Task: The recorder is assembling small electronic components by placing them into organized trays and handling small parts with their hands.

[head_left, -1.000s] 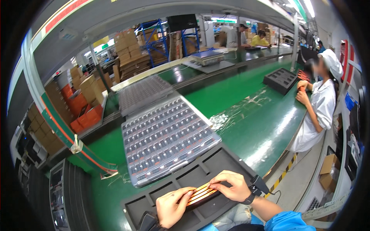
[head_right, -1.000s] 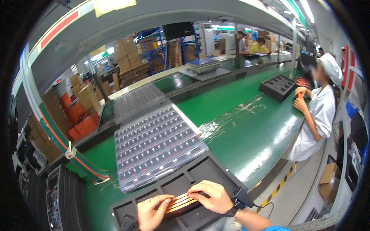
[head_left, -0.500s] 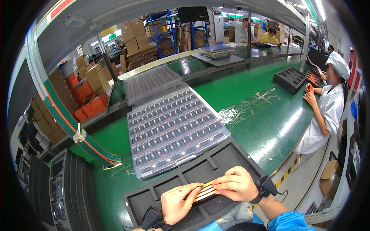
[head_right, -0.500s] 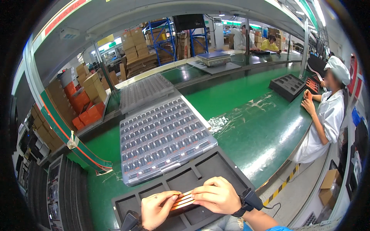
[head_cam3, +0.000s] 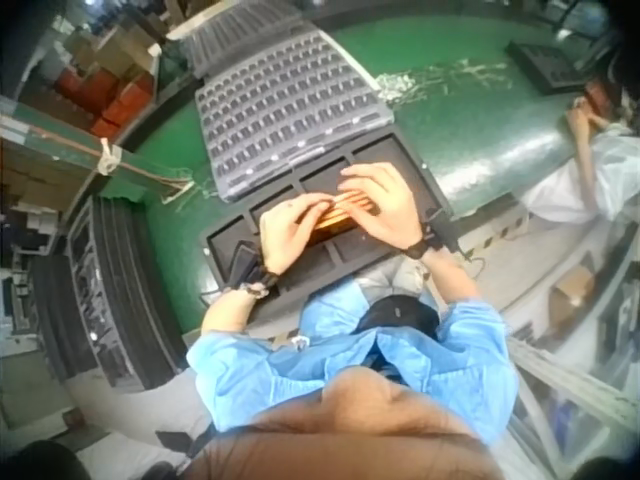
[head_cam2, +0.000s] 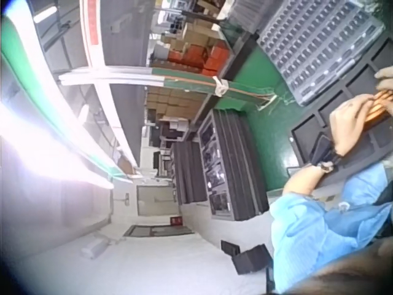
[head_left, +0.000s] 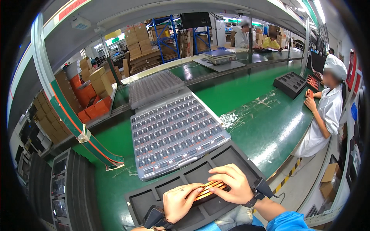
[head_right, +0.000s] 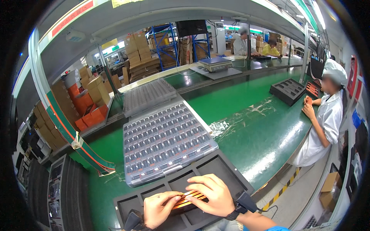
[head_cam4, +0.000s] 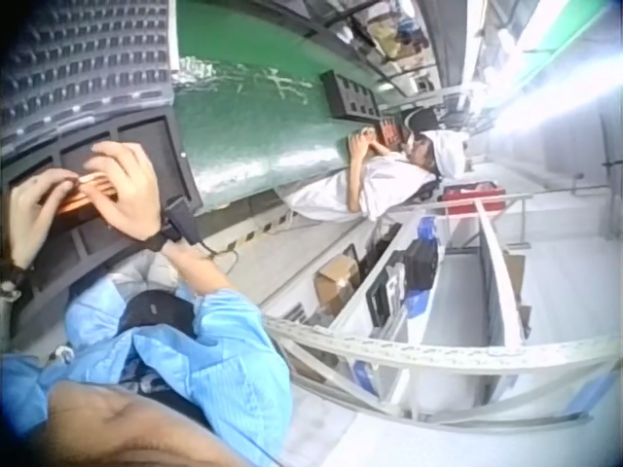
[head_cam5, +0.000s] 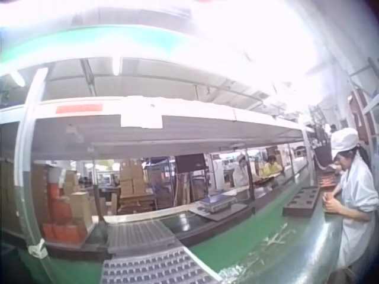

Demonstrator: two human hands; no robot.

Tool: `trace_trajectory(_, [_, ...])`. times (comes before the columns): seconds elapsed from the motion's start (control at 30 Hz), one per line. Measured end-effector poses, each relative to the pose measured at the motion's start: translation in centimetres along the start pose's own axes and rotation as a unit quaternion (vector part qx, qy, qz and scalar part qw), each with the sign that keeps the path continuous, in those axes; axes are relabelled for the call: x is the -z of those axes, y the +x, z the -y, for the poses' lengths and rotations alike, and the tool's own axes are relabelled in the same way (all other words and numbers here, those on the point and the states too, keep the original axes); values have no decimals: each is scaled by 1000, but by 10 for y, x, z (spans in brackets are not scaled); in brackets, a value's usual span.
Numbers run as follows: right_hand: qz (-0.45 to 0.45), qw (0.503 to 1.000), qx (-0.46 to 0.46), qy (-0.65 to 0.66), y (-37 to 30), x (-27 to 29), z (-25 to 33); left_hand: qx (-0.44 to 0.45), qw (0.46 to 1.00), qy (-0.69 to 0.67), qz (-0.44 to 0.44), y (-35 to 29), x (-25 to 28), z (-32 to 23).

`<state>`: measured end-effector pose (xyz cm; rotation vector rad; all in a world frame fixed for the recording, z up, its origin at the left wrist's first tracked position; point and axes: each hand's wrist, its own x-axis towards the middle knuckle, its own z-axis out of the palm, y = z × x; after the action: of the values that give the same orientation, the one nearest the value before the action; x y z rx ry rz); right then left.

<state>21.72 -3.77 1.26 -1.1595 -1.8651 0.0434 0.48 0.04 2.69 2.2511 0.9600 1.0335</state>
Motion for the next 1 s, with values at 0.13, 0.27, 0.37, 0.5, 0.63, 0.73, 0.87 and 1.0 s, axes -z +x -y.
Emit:
trace_trajectory(0.13, [-4,997,8,78,10,-9,2,29,1000,-6,-5,-1,-5,-1])
trace_trajectory(0.27, [18,964,-61,258,2,-9,7,30,1000,-5,3,-2,-2,-7])
trace_trajectory(0.37, [18,932,-132,337,-8,-5,1,46,998,36,29,-5,8,-23])
trace_trajectory(0.5, [17,928,-137,346,-16,7,-12,22,999,20,24,-3,7,-20])
trace_trajectory(0.63, [19,911,-164,378,-22,12,-13,32,998,31,31,-2,6,-19])
trace_trajectory(0.73, [18,926,-175,334,-23,14,-7,24,998,40,31,-2,7,-21])
trace_trajectory(0.87, [36,992,4,120,-18,13,-10,34,998,35,43,-1,7,-22])
trace_trajectory(1.0, [37,991,10,125,-23,8,-12,42,998,23,32,-2,6,-22])
